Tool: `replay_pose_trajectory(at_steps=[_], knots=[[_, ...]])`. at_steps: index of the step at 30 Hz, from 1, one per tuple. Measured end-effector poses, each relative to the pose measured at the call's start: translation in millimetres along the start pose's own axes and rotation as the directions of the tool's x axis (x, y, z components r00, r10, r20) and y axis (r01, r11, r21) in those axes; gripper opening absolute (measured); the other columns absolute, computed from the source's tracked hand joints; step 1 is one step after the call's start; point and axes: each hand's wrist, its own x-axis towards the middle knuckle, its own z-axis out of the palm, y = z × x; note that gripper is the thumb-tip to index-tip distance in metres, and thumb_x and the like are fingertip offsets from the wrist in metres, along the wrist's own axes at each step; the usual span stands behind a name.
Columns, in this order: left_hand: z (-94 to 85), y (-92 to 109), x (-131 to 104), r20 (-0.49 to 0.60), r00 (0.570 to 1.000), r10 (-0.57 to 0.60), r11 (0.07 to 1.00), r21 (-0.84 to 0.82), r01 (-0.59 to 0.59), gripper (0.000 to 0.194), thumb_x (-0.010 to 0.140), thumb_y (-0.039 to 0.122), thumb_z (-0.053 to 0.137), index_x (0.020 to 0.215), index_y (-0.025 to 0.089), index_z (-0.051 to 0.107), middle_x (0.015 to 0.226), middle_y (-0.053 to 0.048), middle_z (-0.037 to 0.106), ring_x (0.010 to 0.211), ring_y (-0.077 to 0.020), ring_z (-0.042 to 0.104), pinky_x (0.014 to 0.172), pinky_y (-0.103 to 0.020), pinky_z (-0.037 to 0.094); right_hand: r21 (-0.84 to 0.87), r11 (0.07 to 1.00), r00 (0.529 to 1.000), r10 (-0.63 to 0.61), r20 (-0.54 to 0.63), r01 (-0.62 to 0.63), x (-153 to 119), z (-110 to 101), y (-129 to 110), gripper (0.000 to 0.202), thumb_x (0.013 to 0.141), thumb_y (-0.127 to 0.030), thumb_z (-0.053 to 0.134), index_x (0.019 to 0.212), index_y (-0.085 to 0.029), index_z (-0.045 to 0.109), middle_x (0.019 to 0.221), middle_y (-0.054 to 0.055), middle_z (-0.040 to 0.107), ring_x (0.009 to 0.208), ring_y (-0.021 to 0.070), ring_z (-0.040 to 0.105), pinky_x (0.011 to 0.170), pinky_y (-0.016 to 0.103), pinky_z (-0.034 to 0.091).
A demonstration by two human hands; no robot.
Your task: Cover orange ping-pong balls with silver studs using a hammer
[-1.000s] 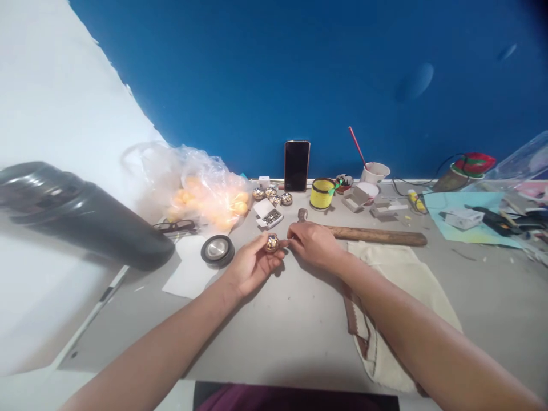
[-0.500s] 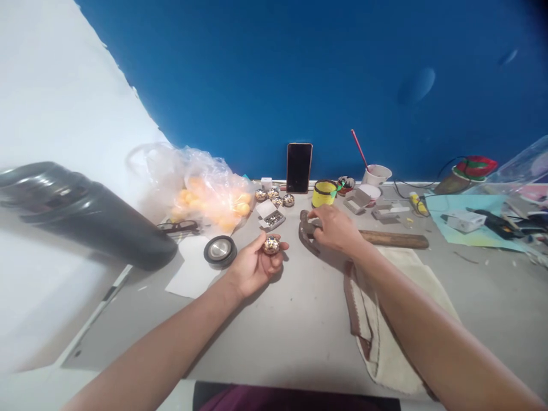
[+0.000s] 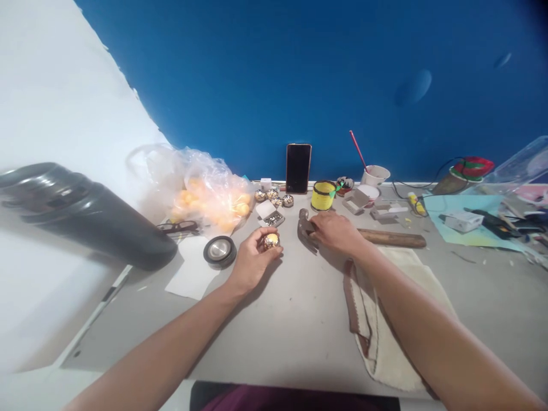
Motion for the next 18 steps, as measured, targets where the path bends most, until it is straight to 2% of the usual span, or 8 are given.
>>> replay_pose_trajectory(at_steps=[3,5,7,9,12,15,18], knots=[[-0.4,-3,4,0.032,0.999,-0.019,0.999,-0.041,0.02,0.046,0.065,0.017,0.082,0.107,0.018,0.064,0.084,-0.002,0.069,0.087,-0.0213,0.072,0.072,-0.032,0.059,0.076,0.997,1.0,0.021,-0.004,-0.021,-4,-10,-4,0.025,0.094,-0.026,0.052,0.112,-0.018,0.068,0.112,0.014,0.073,0.095,0.0263,0.067,0.069,0.031,0.04],[-0.5,-5,5,0.037,0.999,0.003,0.999,-0.051,-0.001,0.048,0.064,0.015,0.082,0.108,0.019,0.063,0.095,-0.003,0.07,0.089,-0.0207,0.072,0.074,-0.032,0.058,0.157,0.987,0.999,0.027,-0.033,-0.022,-7,-18,-9,0.028,0.094,-0.032,0.055,0.117,-0.022,0.068,0.107,0.01,0.075,0.092,0.0254,0.068,0.068,0.03,0.04],[-1.0,-5,6,0.045,0.999,0.025,0.999,-0.023,-0.024,0.046,0.064,0.014,0.08,0.107,0.019,0.064,0.103,-0.004,0.071,0.089,-0.0185,0.071,0.075,-0.031,0.057,0.182,0.983,0.996,0.041,-0.081,-0.026,-10,-26,-17,0.032,0.092,-0.042,0.06,0.114,-0.022,0.07,0.1,0.009,0.076,0.089,0.0259,0.068,0.068,0.03,0.041],[-2.5,-7,7,0.057,0.998,0.03,1.0,0.007,-0.03,0.043,0.066,0.013,0.077,0.107,0.018,0.065,0.098,-0.004,0.072,0.087,-0.017,0.07,0.076,-0.029,0.055,0.168,0.985,0.99,0.061,-0.13,-0.039,-13,-31,-25,0.033,0.09,-0.046,0.061,0.105,-0.02,0.073,0.094,0.01,0.076,0.085,0.0262,0.068,0.067,0.031,0.04],[-5.4,-9,9,0.084,0.996,0.01,1.0,-0.004,-0.009,0.044,0.067,0.012,0.077,0.108,0.018,0.063,0.089,-0.003,0.072,0.083,-0.0155,0.069,0.078,-0.029,0.054,0.166,0.985,0.975,0.087,-0.206,-0.053,-15,-37,-35,0.032,0.091,-0.046,0.059,0.096,-0.018,0.073,0.087,0.01,0.075,0.082,0.0254,0.067,0.066,0.031,0.04],[-6.4,-10,11,0.104,0.994,0.021,0.998,-0.058,-0.015,0.047,0.066,0.014,0.08,0.109,0.019,0.061,0.098,-0.003,0.071,0.087,-0.0161,0.069,0.08,-0.03,0.055,0.195,0.98,0.956,0.095,-0.279,-0.041,-16,-39,-42,0.032,0.091,-0.047,0.059,0.096,-0.019,0.073,0.088,0.01,0.075,0.082,0.0254,0.066,0.066,0.031,0.04],[-4.7,-9,10,0.084,0.996,0.04,0.998,-0.053,-0.035,0.055,0.063,0.013,0.083,0.113,0.021,0.06,0.104,-0.002,0.068,0.09,-0.0172,0.07,0.079,-0.03,0.055,0.222,0.975,0.955,0.046,-0.294,0.022,-18,-37,-46,0.031,0.092,-0.046,0.059,0.098,-0.02,0.073,0.089,0.009,0.075,0.08,0.0242,0.066,0.067,0.031,0.041]])
